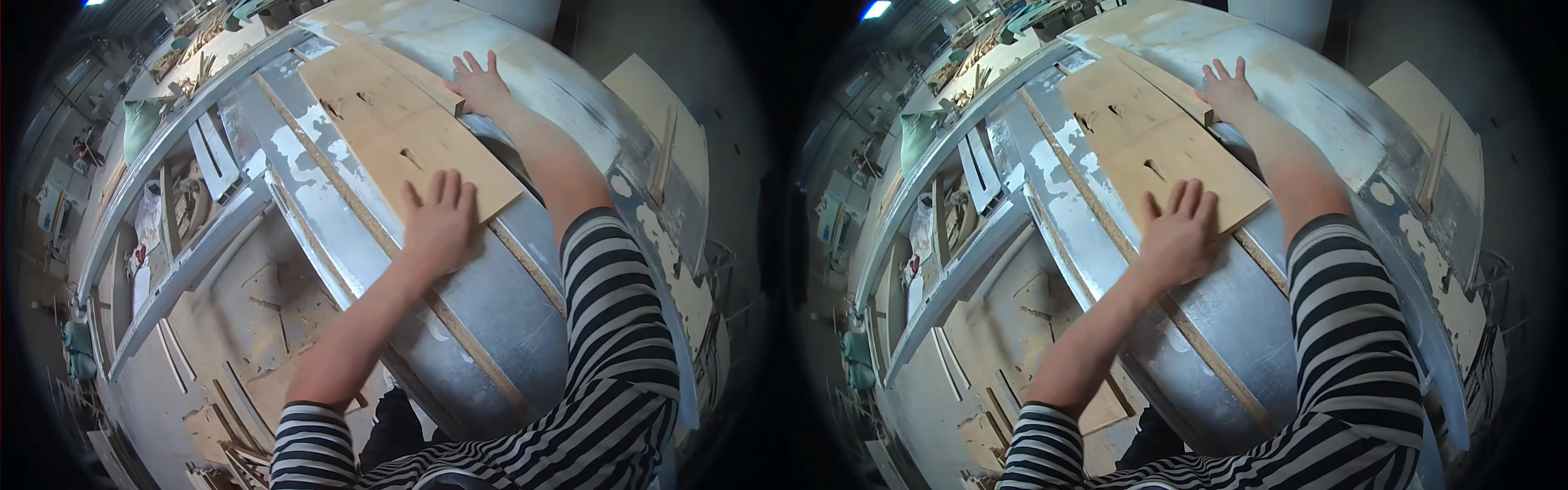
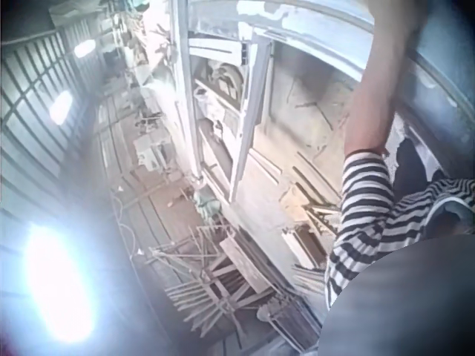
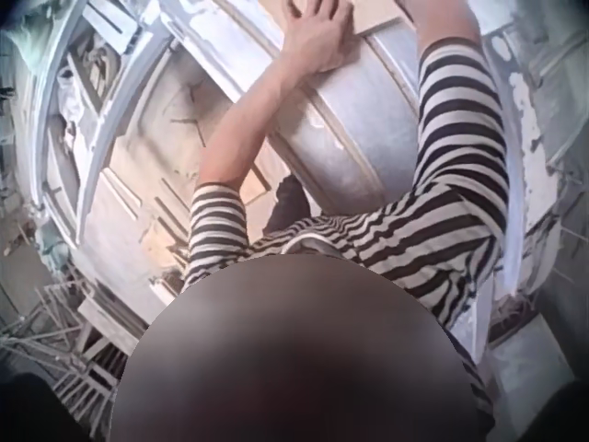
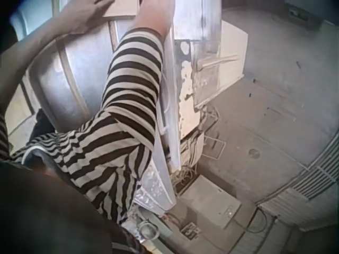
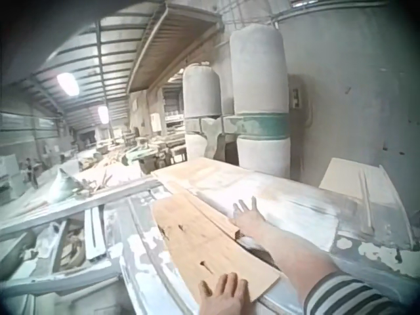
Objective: Operating a sliding table saw to trim and cut wooden panels in a factory.
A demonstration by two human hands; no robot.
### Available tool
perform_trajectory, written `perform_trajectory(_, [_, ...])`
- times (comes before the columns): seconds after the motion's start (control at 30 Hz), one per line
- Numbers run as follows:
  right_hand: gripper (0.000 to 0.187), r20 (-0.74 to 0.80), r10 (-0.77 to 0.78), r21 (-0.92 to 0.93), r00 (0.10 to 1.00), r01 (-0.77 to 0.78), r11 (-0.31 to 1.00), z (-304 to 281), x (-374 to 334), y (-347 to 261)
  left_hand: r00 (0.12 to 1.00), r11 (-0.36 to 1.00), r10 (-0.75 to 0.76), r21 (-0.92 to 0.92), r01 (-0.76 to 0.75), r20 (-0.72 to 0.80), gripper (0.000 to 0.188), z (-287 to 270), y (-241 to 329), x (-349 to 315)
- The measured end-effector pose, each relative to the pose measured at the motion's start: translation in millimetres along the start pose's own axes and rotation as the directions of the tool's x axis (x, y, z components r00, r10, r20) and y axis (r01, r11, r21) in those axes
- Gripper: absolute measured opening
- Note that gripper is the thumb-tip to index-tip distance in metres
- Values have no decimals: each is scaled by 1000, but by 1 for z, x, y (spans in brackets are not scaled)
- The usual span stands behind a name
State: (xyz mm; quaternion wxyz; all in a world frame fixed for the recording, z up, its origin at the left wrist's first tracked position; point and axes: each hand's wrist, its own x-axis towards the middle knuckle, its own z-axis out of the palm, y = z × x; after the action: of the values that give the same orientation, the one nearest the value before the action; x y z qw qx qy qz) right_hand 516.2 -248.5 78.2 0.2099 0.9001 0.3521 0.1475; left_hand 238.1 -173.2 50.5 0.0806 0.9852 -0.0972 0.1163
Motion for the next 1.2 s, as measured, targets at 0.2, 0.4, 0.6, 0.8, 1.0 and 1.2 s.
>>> perform_trajectory(0.2, [73,282,-46,65,958,28,998,-17,23,-3,983,988,-154,2,155,103,59,-55,-97,-90])
perform_trajectory(0.4, [63,204,83,-10,976,-83,997,-12,46,-63,845,857,-506,-209,471,-171,43,-56,-139,-80])
perform_trajectory(0.6, [58,287,322,672,902,-429,603,-72,55,-73,782,821,-522,50,569,-340,58,-22,-133,-70])
perform_trajectory(0.8, [58,132,351,988,927,-95,-120,-123,-4,-108,743,770,-637,-147,621,-205,46,-38,-128,-75])
perform_trajectory(1.0, [60,195,378,963,905,-105,-247,-92,-73,-168,748,787,-615,-138,601,-250,37,-30,-129,-83])
perform_trajectory(1.2, [82,253,259,953,932,-286,98,-108,-84,-190,720,778,-627,-190,599,-299,30,-29,-127,-83])
